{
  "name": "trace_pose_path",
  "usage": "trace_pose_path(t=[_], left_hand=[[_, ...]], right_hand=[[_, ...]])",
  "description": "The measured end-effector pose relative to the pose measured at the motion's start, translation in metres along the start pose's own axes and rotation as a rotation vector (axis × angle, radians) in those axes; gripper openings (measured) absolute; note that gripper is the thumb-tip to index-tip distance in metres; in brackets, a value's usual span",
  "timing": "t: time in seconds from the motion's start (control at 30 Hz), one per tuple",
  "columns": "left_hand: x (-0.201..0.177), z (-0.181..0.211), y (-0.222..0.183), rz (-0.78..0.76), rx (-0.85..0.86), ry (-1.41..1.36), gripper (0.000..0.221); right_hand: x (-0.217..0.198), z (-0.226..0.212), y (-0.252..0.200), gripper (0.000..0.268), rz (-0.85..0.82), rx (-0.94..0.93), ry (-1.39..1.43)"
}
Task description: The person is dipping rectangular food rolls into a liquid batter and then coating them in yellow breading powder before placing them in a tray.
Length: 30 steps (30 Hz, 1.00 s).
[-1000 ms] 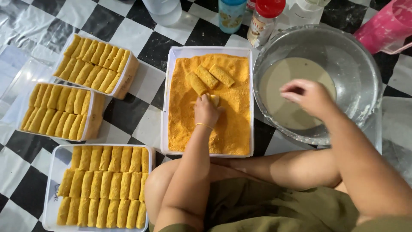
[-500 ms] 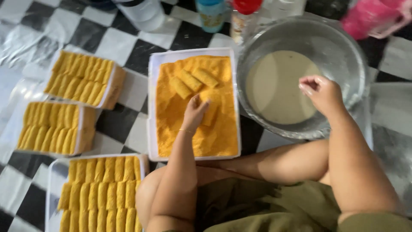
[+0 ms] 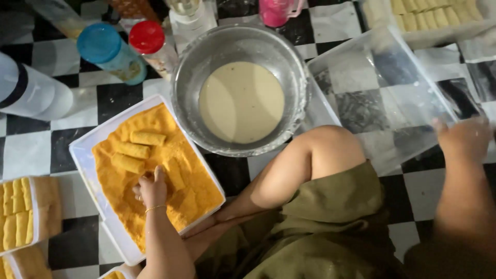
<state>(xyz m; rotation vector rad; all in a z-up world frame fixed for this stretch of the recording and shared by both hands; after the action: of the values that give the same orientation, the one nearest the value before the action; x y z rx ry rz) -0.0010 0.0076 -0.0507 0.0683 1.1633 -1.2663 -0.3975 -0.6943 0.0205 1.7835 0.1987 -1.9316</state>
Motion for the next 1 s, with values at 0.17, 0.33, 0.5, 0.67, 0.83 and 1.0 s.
trace_pose_path(t=[0.17, 0.33, 0.5, 0.67, 0.83, 1.0], left_hand=[[0.004, 0.006, -0.013, -0.001, 0.063, 0.01, 0.067], [-0.007, -0.001, -0.029, -0.029, -0.005, -0.006, 0.063], [-0.005, -0.015, -0.024, -0.035, -0.004, -0.004, 0.065], [0.002, -0.025, -0.012, -0.031, 0.036, 0.001, 0.063], [-0.008, -0.021, -0.029, -0.071, 0.002, -0.026, 0.063], [-0.002, -0.037, -0.01, 0.001, 0.074, 0.043, 0.067]], right_hand=[[0.086, 0.035, -0.044, 0.06, -0.634, 0.317, 0.912], [0.069, 0.007, -0.065, 0.033, -0.416, 0.379, 1.535], [0.044, 0.019, -0.064, 0.025, -0.127, 0.21, 1.564], [0.027, 0.032, -0.057, 0.028, -0.066, 0.207, 1.596], [0.029, 0.042, -0.048, 0.007, -0.095, 0.308, 1.759], [0.037, 0.046, -0.03, 0.017, -0.005, 0.582, 2.101]])
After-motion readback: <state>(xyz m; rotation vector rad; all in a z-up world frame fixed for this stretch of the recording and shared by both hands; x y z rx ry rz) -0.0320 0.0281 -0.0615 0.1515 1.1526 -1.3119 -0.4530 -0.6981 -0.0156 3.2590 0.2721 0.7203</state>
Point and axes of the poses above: each hand's wrist, its own y-axis towards the middle knuckle, its own x-axis out of the palm, z = x × y, the point moved 1 cm from there along y, towards the middle knuckle, and after that the axes turned 8 degrees about -x, right-handed, at the moved point
